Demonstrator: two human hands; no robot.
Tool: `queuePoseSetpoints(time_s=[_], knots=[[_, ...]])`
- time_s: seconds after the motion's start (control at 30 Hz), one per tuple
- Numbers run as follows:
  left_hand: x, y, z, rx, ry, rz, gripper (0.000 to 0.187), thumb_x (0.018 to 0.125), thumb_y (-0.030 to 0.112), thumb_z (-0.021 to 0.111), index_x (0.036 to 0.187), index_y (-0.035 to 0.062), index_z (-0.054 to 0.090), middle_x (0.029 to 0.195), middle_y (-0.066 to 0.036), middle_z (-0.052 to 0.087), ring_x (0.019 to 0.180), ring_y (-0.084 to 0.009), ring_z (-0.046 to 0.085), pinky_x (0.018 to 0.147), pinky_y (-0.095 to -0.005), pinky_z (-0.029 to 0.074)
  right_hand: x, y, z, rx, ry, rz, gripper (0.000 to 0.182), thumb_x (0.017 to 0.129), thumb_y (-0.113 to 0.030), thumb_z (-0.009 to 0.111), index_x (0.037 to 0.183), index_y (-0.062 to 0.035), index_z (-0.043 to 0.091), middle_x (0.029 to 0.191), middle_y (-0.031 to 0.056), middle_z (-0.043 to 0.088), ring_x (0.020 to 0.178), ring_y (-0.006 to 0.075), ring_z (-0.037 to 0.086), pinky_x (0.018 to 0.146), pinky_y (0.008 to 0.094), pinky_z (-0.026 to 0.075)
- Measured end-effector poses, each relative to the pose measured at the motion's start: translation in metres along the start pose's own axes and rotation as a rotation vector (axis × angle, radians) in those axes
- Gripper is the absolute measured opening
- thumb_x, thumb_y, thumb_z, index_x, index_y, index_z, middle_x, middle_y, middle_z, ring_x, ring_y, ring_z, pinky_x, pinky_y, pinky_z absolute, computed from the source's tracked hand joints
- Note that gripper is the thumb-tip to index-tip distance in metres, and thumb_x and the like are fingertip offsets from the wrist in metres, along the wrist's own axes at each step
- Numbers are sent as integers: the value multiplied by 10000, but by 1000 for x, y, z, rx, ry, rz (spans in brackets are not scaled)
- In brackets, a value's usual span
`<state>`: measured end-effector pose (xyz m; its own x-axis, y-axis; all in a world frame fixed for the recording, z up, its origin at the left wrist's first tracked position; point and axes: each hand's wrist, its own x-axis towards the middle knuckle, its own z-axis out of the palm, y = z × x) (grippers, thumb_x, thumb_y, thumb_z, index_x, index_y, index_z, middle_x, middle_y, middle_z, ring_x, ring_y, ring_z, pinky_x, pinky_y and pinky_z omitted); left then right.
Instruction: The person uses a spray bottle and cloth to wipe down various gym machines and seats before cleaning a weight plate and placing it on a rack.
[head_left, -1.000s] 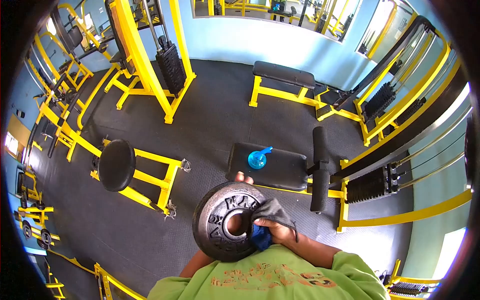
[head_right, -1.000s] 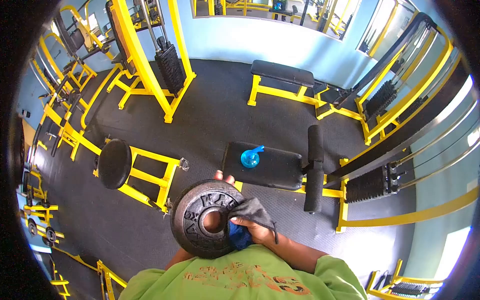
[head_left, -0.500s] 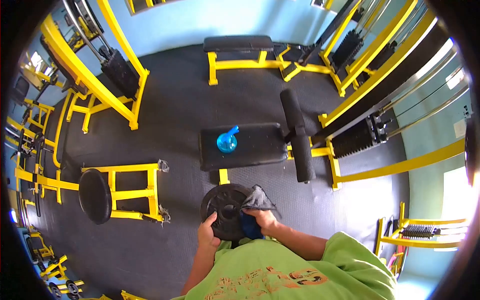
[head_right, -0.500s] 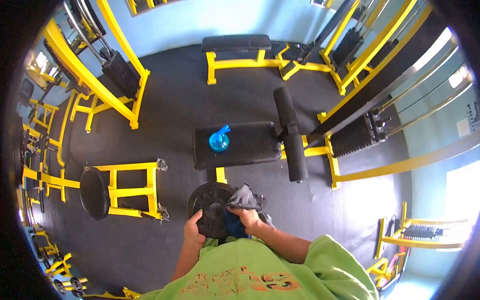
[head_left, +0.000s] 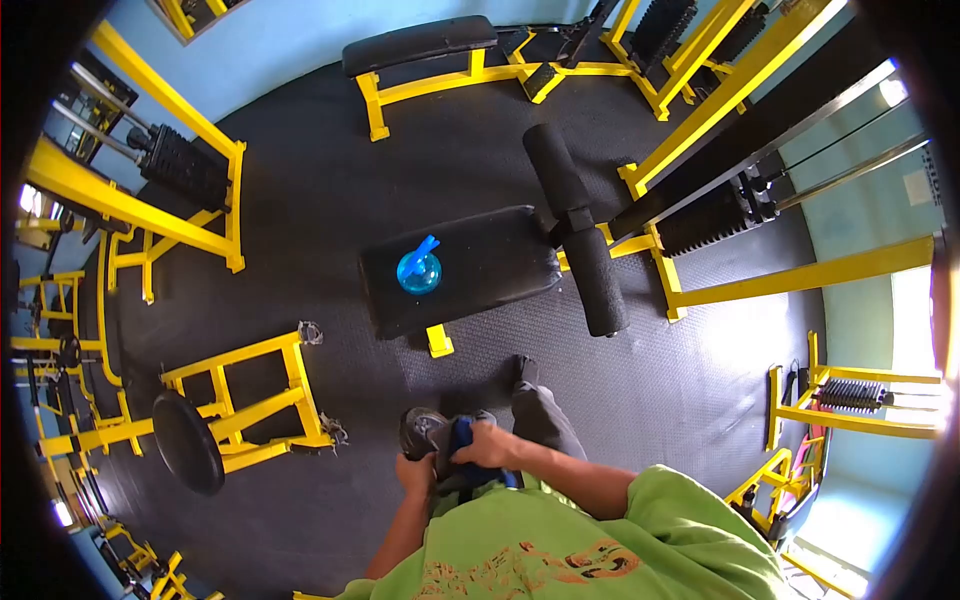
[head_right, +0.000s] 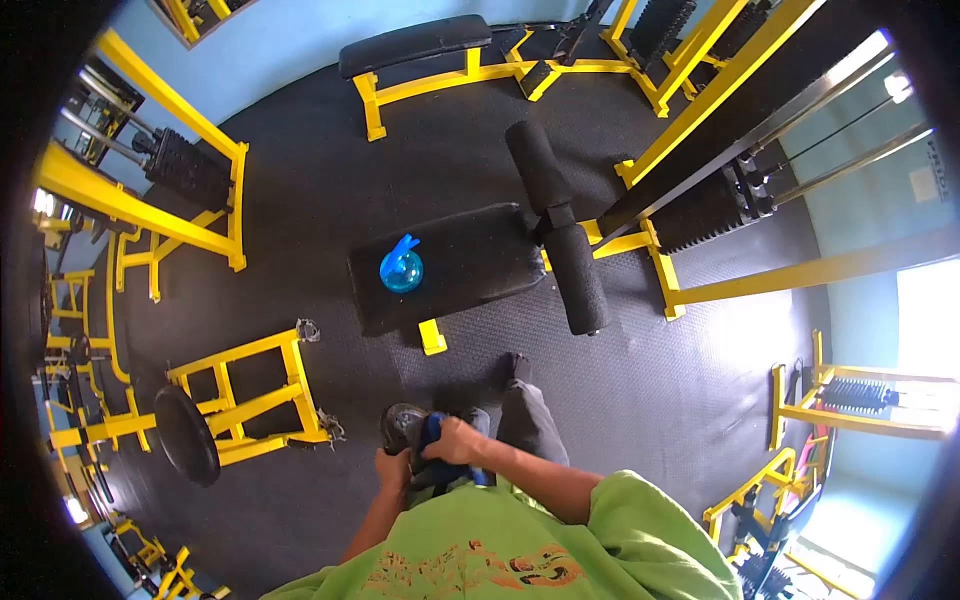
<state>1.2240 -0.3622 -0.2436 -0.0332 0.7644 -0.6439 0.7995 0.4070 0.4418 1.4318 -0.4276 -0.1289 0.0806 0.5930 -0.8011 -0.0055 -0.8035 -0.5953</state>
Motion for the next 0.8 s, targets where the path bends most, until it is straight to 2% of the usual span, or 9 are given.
queuePoseSetpoints(time_s=[0.03,0.17,0.37,0.43,0.5,0.53,0.7,0.77,0.8], knots=[[4,-3,-2,57,-34,20,538,573,212,824,982,-40,582,977,-223,651,921,-373,638,784,-426,494,8,3,-14,-259,93,-104,591,709,-429,731,1019,66,644,984,276,658,964,364,647,834,410,510],[-6,41,-18,315,-11,88,492,598,227,798,951,-25,565,964,-235,644,909,-411,628,775,-452,490,33,-8,-77,-494,321,-112,460,722,-333,710,964,48,625,966,270,650,955,400,633,855,457,501],[-6,91,-12,497,-163,317,415,630,214,763,910,-2,547,888,-234,648,872,-417,630,757,-461,493,122,-23,-144,-427,677,-149,371,770,-308,686,923,11,573,919,251,640,907,417,623,826,483,492],[-5,112,-12,529,-188,313,389,648,206,752,902,6,537,882,-236,640,871,-424,623,743,-471,491,149,-30,-164,-438,722,-76,354,799,-309,655,979,-10,596,989,185,656,971,336,626,876,442,464],[0,132,-5,561,-233,347,329,673,161,707,894,5,521,869,-236,628,857,-437,612,742,-491,484,172,-30,-182,-476,818,-83,351,806,-309,646,989,-14,588,988,171,654,1005,310,601,913,439,419],[2,142,-2,531,-240,363,331,673,153,707,895,5,511,865,-245,622,855,-446,606,745,-490,481,181,-29,-193,-498,738,-42,466,802,-320,646,1125,-3,537,1062,178,629,1076,324,553,959,453,379],[12,179,16,534,-233,338,353,675,176,723,906,8,514,883,-240,624,861,-434,609,739,-486,481,187,-35,-215,-612,723,22,728,770,-289,670,1350,2,341,1236,210,510,1173,387,450,973,475,367],[12,186,21,521,-217,323,375,672,205,741,909,14,521,882,-227,631,856,-421,617,729,-480,484,184,-30,-212,-574,974,-205,665,755,-226,668,1323,-31,384,1220,197,507,1154,387,448,955,473,384],[12,192,23,501,-207,308,385,672,208,744,923,13,527,892,-225,633,864,-417,619,733,-477,485,182,-25,-211,-505,957,-332,553,746,-185,660,1248,-64,460,1157,183,529,1086,389,479,913,474,416]])
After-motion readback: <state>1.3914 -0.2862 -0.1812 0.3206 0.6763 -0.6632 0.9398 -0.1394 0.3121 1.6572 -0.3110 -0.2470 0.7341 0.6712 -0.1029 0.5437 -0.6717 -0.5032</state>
